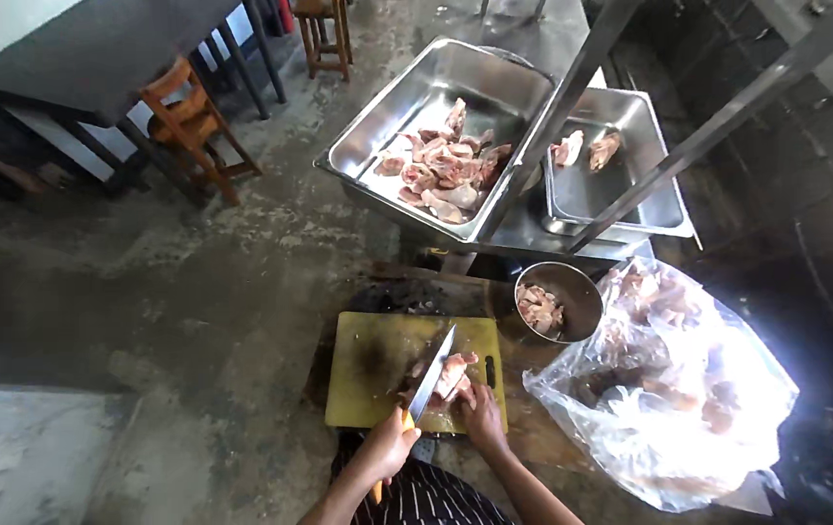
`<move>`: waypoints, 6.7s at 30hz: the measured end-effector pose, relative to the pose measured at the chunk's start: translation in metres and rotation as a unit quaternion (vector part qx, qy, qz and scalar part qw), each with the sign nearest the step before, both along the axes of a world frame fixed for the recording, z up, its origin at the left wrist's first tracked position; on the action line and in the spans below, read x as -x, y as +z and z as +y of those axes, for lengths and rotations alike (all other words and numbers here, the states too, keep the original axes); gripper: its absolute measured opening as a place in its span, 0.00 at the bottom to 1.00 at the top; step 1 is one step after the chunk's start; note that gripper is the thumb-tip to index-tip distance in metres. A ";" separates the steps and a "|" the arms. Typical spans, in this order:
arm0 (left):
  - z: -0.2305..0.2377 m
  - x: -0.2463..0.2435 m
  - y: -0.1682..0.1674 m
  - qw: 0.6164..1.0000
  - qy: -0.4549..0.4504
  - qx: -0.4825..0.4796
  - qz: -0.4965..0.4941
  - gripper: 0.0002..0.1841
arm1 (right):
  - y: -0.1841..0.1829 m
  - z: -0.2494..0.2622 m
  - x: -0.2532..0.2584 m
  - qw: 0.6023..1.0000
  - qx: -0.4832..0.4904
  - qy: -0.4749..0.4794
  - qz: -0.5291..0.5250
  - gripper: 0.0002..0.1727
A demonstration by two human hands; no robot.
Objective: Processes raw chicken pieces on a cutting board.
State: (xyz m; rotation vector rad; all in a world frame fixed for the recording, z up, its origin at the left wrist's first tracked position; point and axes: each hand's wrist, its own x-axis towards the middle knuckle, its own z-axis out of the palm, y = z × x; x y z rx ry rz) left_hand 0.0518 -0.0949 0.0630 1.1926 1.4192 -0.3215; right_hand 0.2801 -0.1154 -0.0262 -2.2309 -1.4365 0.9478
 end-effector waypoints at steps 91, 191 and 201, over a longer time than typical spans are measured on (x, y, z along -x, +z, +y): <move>0.032 -0.073 -0.037 0.991 -0.054 -0.085 0.092 0.26 | 0.020 0.087 -0.011 0.994 0.065 -0.077 0.053 0.22; -0.035 0.062 -0.023 0.966 0.005 -0.209 0.151 0.30 | 0.038 0.027 0.047 0.994 0.087 -0.013 0.071 0.53; -0.063 0.075 -0.036 0.980 0.049 -0.144 0.125 0.30 | 0.028 0.080 -0.032 0.988 -0.110 0.087 -0.057 0.21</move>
